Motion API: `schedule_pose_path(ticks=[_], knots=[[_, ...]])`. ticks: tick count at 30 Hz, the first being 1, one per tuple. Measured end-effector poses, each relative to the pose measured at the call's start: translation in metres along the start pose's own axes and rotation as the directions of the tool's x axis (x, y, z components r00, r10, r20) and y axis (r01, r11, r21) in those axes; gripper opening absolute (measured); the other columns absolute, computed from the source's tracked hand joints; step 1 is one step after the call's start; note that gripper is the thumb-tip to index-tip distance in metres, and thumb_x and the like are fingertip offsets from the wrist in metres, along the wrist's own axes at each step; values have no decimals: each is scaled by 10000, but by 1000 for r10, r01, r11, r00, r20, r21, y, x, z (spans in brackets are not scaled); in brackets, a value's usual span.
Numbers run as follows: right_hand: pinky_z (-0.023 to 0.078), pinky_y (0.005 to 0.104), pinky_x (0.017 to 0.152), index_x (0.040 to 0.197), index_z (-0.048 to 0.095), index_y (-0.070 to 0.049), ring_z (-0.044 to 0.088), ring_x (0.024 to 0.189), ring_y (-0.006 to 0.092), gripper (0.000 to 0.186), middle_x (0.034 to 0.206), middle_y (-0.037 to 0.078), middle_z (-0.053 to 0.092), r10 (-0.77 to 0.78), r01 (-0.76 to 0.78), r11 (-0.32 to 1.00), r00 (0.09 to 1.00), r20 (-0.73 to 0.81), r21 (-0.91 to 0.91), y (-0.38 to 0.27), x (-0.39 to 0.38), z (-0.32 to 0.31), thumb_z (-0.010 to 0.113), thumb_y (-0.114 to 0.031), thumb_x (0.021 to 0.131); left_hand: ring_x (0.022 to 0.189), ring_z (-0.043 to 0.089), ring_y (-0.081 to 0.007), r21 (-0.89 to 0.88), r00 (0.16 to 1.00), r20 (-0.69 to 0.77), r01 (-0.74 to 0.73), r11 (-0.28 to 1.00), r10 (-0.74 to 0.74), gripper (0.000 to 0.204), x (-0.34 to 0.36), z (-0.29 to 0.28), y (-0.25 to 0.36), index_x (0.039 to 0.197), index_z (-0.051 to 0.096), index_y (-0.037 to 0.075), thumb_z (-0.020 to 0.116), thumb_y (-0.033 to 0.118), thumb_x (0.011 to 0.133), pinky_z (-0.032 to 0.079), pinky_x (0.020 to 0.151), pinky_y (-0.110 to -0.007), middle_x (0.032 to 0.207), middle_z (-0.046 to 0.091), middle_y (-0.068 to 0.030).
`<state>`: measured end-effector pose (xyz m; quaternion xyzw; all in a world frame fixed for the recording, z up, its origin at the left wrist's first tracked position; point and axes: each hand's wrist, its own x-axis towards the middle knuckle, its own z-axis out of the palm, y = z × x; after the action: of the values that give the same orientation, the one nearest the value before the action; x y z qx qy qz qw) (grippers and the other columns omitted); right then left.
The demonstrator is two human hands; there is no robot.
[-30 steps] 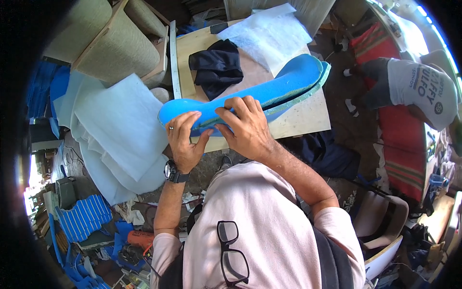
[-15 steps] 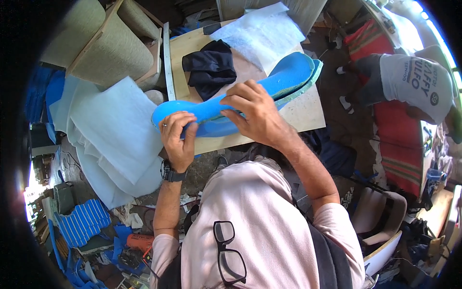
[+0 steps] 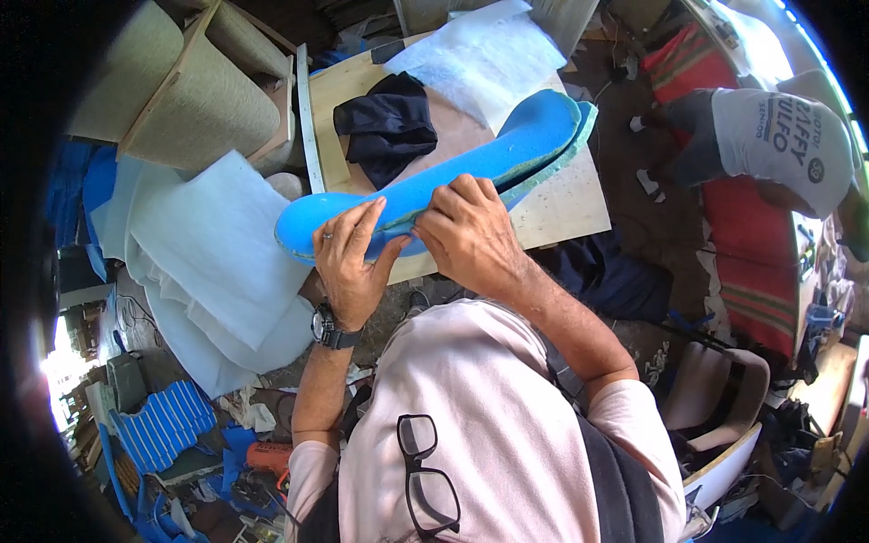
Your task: Applying and adjusting foam padding onto a blue plastic chair shell.
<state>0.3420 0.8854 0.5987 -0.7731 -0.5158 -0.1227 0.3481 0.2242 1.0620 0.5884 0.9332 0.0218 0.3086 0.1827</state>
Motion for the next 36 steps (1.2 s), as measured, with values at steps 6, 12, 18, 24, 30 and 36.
schedule_pose_path(ticks=[6,12,18,24,30,36], knots=[[429,409,839,910,723,-97,555,926,252,147,959,37,610,27,-26,999,999,-35,27,9,16,5,795,-144,790,1020,670,-200,-5,999,-47,-10,1000,10,265,7,6,1,1042,774,129,850,202,798,451,894,-397,1067,721,30],[442,403,801,939,706,-87,566,904,251,132,962,47,611,-161,159,983,987,14,86,9,28,14,765,-87,821,911,705,-197,-43,988,-128,-95,995,89,160,10,2,-14,877,741,121,852,96,764,465,885,-383,921,717,24],[504,406,785,979,722,-59,614,886,283,206,979,80,660,-86,86,978,996,-10,189,12,21,-8,820,-87,800,979,691,-214,-55,995,10,-100,993,100,169,1,-46,-52,867,749,136,865,113,747,449,984,-426,923,723,18],[486,425,821,1013,734,-103,612,977,245,323,1015,37,639,-132,137,985,990,-55,100,-15,-11,-1,867,-123,719,1099,658,-246,-93,992,67,-96,991,102,294,-19,-47,-43,1014,728,173,874,170,760,447,1028,-465,1088,686,-4],[459,421,901,1012,702,-92,586,1032,244,294,1042,38,601,-102,100,994,993,-58,-33,-31,-19,16,832,-139,752,1114,655,-240,-59,991,-39,-127,990,125,284,-26,-25,-29,1027,726,198,874,235,788,444,1016,-457,1120,678,9],[445,417,847,923,683,-94,565,950,238,195,955,36,583,-106,101,992,992,-72,-70,-39,-18,19,811,-159,791,1136,654,-232,-79,990,0,-138,987,138,270,-27,-27,-32,1017,748,194,882,243,788,441,1000,-442,1141,692,-2]])
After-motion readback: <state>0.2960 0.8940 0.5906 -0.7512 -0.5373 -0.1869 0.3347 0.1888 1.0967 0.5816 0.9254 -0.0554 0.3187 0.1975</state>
